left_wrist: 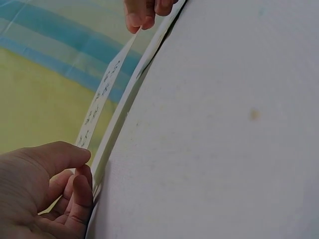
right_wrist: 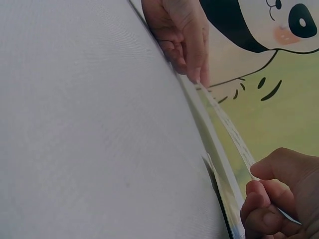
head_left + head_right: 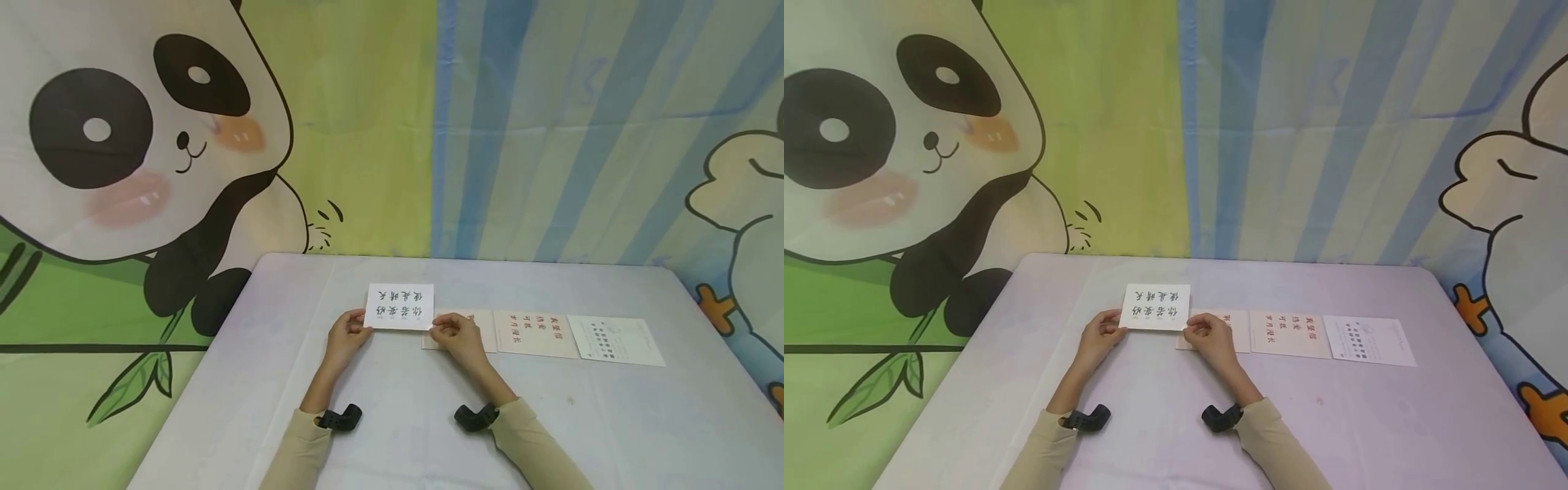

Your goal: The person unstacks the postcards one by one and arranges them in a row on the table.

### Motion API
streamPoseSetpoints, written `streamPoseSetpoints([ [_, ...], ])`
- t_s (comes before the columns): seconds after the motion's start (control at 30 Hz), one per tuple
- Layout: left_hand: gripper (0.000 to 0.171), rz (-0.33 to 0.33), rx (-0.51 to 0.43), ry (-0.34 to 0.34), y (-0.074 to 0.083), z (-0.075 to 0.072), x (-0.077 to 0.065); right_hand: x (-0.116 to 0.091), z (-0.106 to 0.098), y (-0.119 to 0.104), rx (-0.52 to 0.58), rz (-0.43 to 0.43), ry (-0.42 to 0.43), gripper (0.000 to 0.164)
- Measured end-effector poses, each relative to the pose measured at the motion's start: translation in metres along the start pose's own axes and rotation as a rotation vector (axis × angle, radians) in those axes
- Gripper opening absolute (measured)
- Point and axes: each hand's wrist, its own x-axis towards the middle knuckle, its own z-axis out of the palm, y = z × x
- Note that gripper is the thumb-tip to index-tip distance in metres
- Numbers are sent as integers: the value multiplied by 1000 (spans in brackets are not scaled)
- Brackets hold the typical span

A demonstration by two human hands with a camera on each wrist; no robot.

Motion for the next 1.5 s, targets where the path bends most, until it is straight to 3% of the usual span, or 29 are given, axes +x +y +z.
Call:
streamPoseSetpoints([
  [0.63,47,-28,72,-10,-5,-20,-11,-8,14,-2,25,8,-78,16],
  [1.5,44,-29,170,-24,-4,-27,-15,-9,16,-2,-101,-32,-125,9],
])
